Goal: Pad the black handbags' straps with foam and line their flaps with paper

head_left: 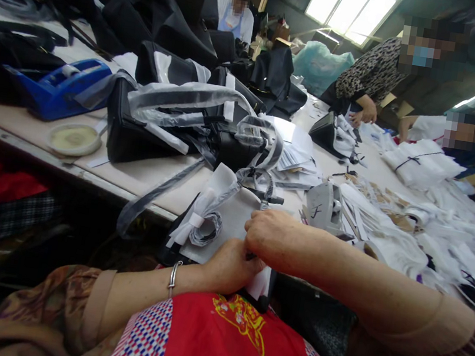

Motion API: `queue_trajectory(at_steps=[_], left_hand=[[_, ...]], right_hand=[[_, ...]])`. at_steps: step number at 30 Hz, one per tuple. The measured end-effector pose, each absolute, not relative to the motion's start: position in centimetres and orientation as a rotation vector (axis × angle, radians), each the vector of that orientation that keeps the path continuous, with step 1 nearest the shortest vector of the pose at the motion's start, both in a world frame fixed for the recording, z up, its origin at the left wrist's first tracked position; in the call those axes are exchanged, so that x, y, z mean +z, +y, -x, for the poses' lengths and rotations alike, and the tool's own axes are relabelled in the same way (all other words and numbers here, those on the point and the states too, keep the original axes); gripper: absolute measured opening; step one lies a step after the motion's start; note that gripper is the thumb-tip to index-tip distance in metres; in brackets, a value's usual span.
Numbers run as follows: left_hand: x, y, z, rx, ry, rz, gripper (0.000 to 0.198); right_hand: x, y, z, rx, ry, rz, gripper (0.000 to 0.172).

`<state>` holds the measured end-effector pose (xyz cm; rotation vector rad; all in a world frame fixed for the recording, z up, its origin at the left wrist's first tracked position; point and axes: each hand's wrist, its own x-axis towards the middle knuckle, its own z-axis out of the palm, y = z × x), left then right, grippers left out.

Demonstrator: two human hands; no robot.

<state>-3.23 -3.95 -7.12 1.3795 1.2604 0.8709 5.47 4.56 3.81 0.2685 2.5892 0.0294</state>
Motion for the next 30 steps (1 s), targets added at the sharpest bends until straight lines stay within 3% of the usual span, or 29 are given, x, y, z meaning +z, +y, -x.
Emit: queue_trajectory(at_steps=[8,16,25,30], left_hand=[[-7.9,-3.8,3.2,0.829,1.323,-1.595,0.034],[-7.1,-3.9,3.4,0.832,1.264,-1.638,0.028],[-7.1,-4.0,3.1,0.862,1.257,-1.462,0.037],[-7.1,-3.9,2.9,0.822,1.311,-1.447,0.048]], right_hand=[[4.2,4.4,-6.2,0.053,2.667,-0.038,0.012],[3.3,3.5,-7.5,0.209,2.800,0.102,0.011],[1.9,1.9,-12.3,0.198,2.987,-0.261,0.007],[-0.8,0.0,-15.2,-0.018,3.172,-0.662,0.034]])
